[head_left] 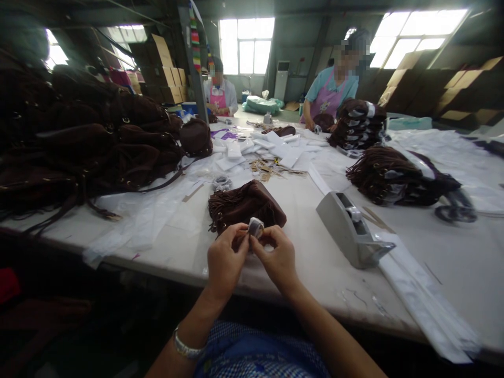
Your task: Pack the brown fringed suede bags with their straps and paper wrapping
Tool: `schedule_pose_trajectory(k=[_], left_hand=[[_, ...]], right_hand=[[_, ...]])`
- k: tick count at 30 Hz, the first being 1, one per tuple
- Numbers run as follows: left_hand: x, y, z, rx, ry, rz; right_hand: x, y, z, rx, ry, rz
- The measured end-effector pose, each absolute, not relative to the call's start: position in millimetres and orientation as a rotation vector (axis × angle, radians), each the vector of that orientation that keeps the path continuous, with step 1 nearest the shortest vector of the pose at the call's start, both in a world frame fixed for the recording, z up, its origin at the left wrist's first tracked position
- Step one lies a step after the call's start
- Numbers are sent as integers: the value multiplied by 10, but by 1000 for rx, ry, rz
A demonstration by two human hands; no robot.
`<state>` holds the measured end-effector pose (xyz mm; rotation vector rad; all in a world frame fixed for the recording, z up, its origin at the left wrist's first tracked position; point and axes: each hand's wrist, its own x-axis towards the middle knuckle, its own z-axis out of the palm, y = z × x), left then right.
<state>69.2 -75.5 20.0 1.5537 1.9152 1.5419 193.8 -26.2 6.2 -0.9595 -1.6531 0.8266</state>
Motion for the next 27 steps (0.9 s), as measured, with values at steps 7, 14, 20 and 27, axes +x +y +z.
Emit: schedule_pose_trajectory(k=[7, 14, 20, 27], left_hand=[[716, -709, 137, 1425, 1805, 1662], [696, -704, 101, 1472, 1866, 1680], [717, -747, 130, 1746, 2049, 1587], [765, -808, 48, 1840, 2000, 1539]], right_hand=[[1915, -274, -14, -984, -1566, 897], [1874, -294, -33, -1000, -1512, 923], [1869, -328, -46, -1044, -1433, 1001], [1873, -318, -40, -1039, -1309, 1190]])
